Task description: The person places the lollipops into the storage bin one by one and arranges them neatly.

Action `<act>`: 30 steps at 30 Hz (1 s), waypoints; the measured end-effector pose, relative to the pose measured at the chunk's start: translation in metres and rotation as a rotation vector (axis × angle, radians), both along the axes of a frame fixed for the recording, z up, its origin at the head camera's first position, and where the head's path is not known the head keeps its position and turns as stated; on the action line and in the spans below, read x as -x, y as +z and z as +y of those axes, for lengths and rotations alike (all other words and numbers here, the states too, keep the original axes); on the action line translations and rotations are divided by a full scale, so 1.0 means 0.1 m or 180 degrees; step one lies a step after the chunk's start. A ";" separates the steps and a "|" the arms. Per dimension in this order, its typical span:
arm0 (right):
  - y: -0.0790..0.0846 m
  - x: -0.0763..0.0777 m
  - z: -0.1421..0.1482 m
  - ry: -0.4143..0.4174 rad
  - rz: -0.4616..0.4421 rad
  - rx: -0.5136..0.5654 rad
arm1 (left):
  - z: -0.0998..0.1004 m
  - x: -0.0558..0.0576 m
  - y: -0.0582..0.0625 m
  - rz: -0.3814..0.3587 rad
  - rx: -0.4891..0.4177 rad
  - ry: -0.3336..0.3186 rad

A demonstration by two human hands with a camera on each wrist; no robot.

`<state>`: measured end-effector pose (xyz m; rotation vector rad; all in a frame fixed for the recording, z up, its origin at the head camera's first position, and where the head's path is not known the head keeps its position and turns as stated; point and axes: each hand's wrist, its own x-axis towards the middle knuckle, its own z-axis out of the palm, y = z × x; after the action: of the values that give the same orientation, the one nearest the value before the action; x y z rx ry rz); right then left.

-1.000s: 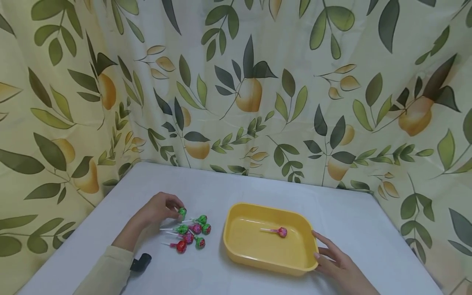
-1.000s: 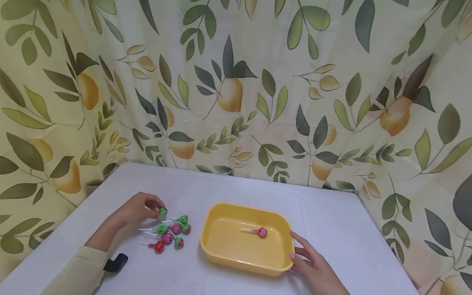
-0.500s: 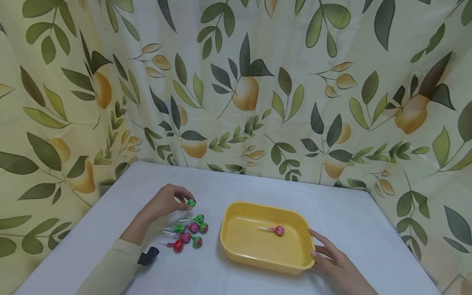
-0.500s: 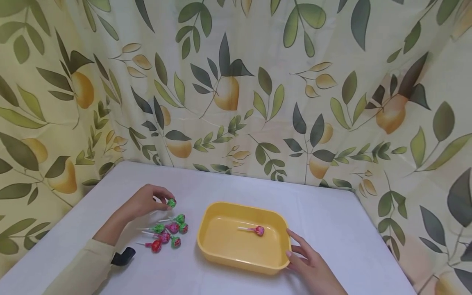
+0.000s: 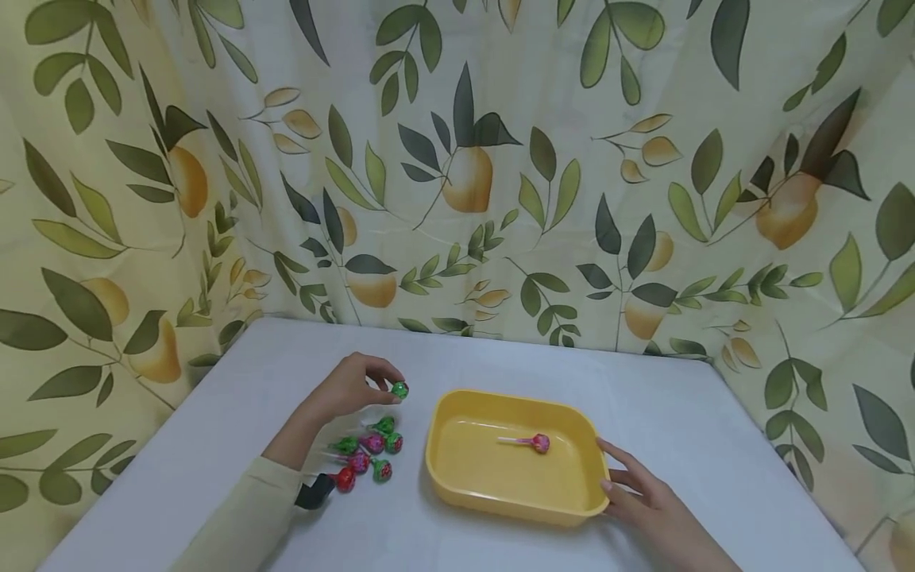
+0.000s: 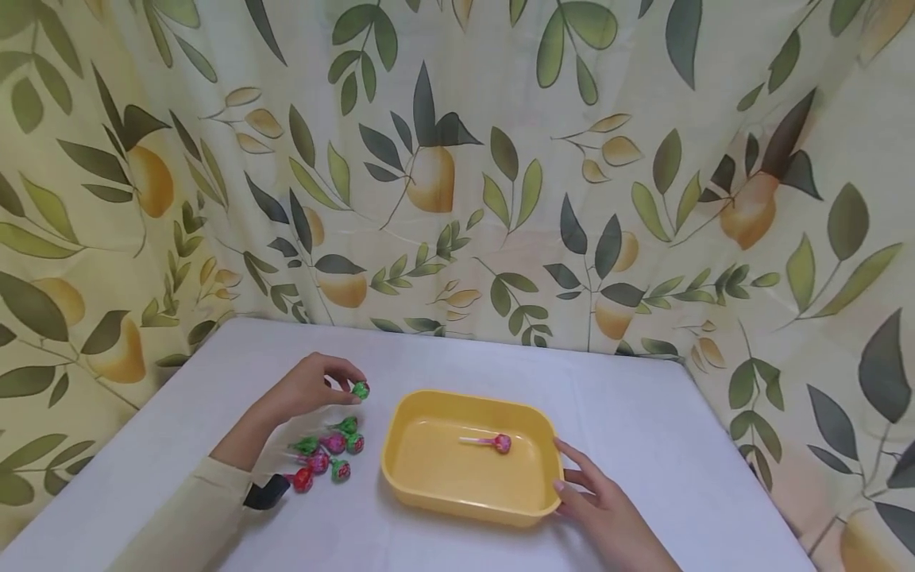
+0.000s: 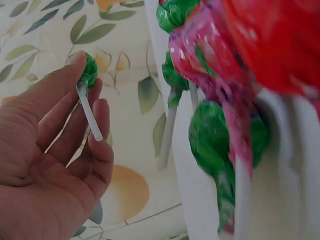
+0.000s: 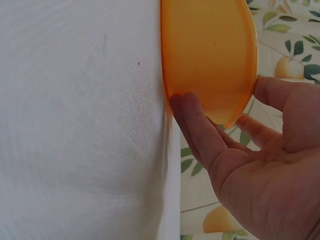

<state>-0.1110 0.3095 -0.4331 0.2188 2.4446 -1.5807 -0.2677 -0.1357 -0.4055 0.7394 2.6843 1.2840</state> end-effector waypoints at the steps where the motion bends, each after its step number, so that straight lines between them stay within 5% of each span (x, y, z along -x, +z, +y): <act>1: 0.00 0.00 0.01 0.0017 0.0012 -0.0012 | 0.03 0.00 0.00 -0.0005 -0.0006 -0.0014; 12: 0.01 -0.03 0.07 0.0297 0.0211 0.0066 | 0.42 0.03 0.03 -0.0047 -0.0045 -0.0120; 21: 0.00 -0.03 0.01 0.0039 0.0040 -0.0079 | 0.59 0.02 0.03 -0.0029 -0.0072 -0.0139; 30: 0.01 -0.03 0.02 0.0036 0.0048 -0.0069 | 0.78 0.00 0.05 -0.0003 -0.0129 -0.0403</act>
<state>-0.1076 0.3113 -0.4320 0.1972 2.4710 -1.5575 -0.2682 -0.0578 -0.4009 0.8973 2.5709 1.3108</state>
